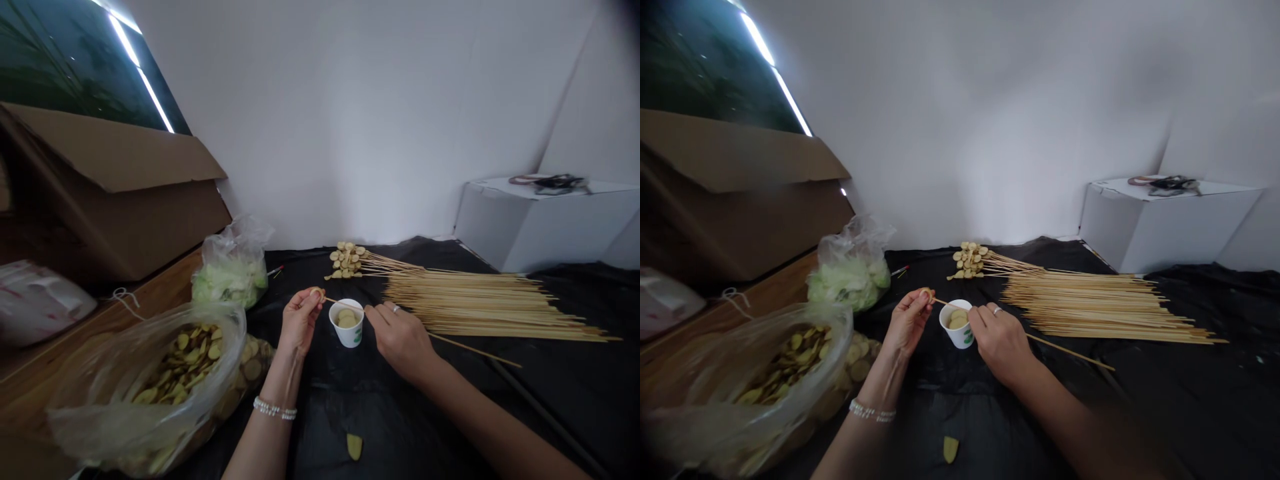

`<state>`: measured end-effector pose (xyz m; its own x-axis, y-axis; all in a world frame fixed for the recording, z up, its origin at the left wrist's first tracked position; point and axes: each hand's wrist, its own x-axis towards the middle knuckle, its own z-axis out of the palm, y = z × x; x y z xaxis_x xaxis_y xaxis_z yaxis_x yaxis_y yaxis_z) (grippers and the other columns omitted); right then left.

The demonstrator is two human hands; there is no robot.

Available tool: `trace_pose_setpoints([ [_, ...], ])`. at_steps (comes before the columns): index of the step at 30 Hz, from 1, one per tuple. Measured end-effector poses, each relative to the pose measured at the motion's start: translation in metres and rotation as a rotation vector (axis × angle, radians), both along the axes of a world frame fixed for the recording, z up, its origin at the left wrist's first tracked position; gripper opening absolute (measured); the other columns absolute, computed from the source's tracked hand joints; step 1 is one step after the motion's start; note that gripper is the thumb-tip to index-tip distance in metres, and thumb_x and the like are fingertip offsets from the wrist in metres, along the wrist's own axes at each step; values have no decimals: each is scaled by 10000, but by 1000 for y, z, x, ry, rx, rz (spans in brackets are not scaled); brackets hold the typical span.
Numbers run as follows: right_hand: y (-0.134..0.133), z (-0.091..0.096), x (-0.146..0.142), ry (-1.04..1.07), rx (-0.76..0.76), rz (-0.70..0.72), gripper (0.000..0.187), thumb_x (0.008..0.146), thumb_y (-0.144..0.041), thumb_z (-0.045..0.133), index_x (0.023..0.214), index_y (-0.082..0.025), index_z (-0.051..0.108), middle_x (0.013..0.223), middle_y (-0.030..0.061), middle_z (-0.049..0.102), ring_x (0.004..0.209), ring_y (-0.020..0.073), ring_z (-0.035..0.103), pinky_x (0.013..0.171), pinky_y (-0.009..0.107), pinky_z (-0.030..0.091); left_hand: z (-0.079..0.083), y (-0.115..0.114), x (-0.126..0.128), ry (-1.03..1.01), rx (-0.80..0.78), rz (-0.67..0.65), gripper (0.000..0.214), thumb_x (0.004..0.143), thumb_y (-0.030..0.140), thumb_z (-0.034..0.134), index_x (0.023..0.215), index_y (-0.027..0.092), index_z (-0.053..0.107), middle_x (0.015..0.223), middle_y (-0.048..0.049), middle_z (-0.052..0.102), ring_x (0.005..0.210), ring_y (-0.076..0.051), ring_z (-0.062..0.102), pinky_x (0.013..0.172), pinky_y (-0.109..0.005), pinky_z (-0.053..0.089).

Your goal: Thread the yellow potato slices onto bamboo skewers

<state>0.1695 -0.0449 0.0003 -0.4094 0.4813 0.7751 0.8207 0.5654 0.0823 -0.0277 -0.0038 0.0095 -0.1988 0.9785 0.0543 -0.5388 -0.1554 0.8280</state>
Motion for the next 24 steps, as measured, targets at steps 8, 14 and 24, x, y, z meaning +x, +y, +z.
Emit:
trace_pose_setpoints([
  [8, 0, -4, 0, -2, -83, -60, 212, 871, -87, 430, 793, -173, 607, 669, 19, 569, 611, 143, 461, 550, 298, 236, 2, -1, 2, -3, -1, -6, 240, 548, 152, 834, 743, 110, 701, 791, -80, 726, 655, -85, 627, 589, -164, 474],
  [14, 3, -3, 1, 27, -54, -62, 215, 914, -139, 426, 829, -180, 618, 663, 2, 571, 604, 134, 480, 552, 289, 238, 4, -3, 2, -18, 5, -22, 253, 608, 250, 810, 808, 127, 717, 844, -83, 722, 690, -100, 637, 585, -169, 489],
  [24, 3, -6, 0, 40, -93, -36, 208, 906, -123, 421, 861, -184, 614, 690, 2, 576, 640, 126, 499, 563, 276, 269, 5, -3, 2, -38, 16, -24, 286, 622, 215, 795, 884, 122, 730, 744, -32, 673, 603, -51, 570, 511, -122, 447],
])
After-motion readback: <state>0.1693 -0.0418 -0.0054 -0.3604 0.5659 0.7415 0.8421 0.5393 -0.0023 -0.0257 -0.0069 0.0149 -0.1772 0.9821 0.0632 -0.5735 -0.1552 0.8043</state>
